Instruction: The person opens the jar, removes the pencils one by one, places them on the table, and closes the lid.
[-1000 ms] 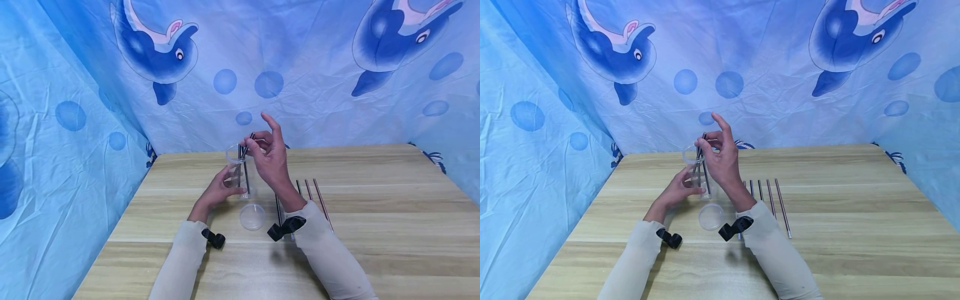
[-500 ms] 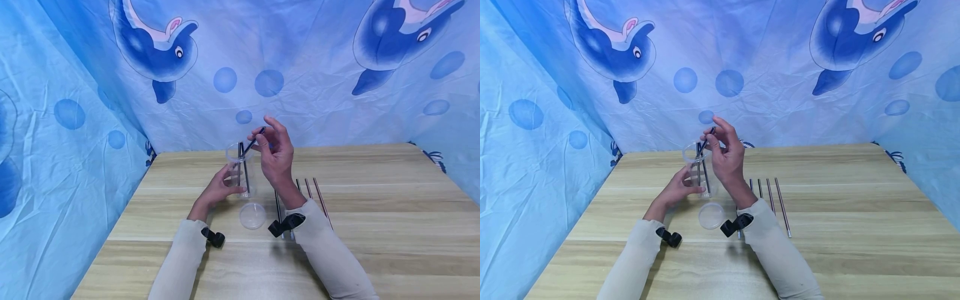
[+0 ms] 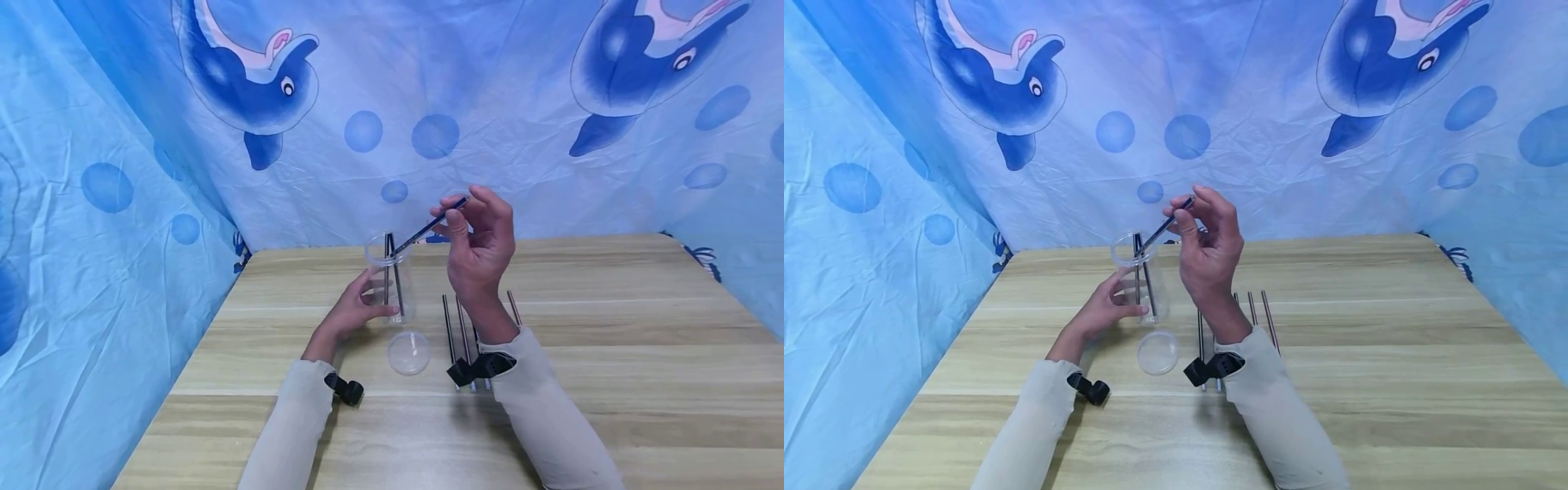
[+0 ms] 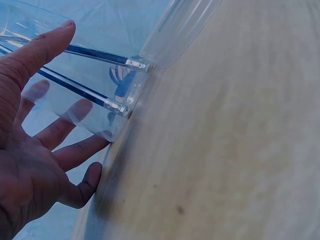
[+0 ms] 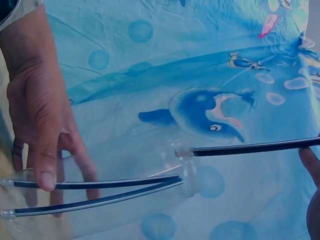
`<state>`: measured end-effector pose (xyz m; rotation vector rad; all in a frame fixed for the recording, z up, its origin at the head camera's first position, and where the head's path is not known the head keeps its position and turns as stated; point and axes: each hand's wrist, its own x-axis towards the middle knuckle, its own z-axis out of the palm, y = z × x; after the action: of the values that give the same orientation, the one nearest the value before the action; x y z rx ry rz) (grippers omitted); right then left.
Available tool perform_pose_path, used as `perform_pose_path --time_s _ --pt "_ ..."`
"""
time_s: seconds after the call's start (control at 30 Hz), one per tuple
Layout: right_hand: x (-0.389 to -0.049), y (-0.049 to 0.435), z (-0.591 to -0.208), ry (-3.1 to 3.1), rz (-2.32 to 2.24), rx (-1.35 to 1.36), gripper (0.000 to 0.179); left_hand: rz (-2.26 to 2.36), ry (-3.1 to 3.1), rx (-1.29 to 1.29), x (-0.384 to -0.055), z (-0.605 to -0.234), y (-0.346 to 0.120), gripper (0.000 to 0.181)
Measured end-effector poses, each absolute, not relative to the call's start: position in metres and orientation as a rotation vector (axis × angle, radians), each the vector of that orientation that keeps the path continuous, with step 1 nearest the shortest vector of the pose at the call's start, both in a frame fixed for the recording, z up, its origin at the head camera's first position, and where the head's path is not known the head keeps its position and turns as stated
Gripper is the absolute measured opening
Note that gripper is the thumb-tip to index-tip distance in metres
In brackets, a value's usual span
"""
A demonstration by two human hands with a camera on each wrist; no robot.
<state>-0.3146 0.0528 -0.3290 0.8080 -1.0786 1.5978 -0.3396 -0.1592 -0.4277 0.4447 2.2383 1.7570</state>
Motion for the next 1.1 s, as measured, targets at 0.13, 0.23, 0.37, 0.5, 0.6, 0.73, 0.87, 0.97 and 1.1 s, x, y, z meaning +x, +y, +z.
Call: perform_pose_path --time_s 0.13,0.23,0.37,0.5,0.6,0.73,0.87,0.97,1.1 --pt "-0.306 0.055 -0.321 -0.996 1.577 0.779 0.036 1.743 2.254 0.45 -0.348 -0.441 -0.162 0.096" --pt "-0.297 0.057 -0.315 -0.956 1.573 0.787 0.037 1.739 2.27 0.453 -0.354 -0.451 -0.164 0.097" --pt "-0.289 0.064 -0.311 -0.98 1.574 0.785 0.036 1.754 2.278 0.463 -0.353 -0.455 -0.165 0.096" --pt "-0.284 0.076 -0.315 -1.094 1.567 0.74 0.029 1.763 2.28 0.479 -0.351 -0.457 -0.166 0.093" --pt "-0.281 0.089 -0.321 -1.206 1.575 0.706 0.026 1.772 2.287 0.482 -0.349 -0.459 -0.168 0.091" --pt "-0.279 0.111 -0.33 -1.353 1.577 0.677 0.026 1.786 2.283 0.496 -0.349 -0.459 -0.168 0.091" --pt "-0.28 0.133 -0.339 -1.51 1.536 0.652 0.027 1.786 2.271 0.499 -0.35 -0.457 -0.165 0.092" --pt "-0.282 0.147 -0.344 -1.65 1.507 0.606 0.028 1.788 2.269 0.488 -0.35 -0.455 -0.164 0.092" --pt "-0.288 0.166 -0.348 -1.916 1.519 0.53 0.028 1.794 2.268 0.481 -0.351 -0.454 -0.164 0.091"
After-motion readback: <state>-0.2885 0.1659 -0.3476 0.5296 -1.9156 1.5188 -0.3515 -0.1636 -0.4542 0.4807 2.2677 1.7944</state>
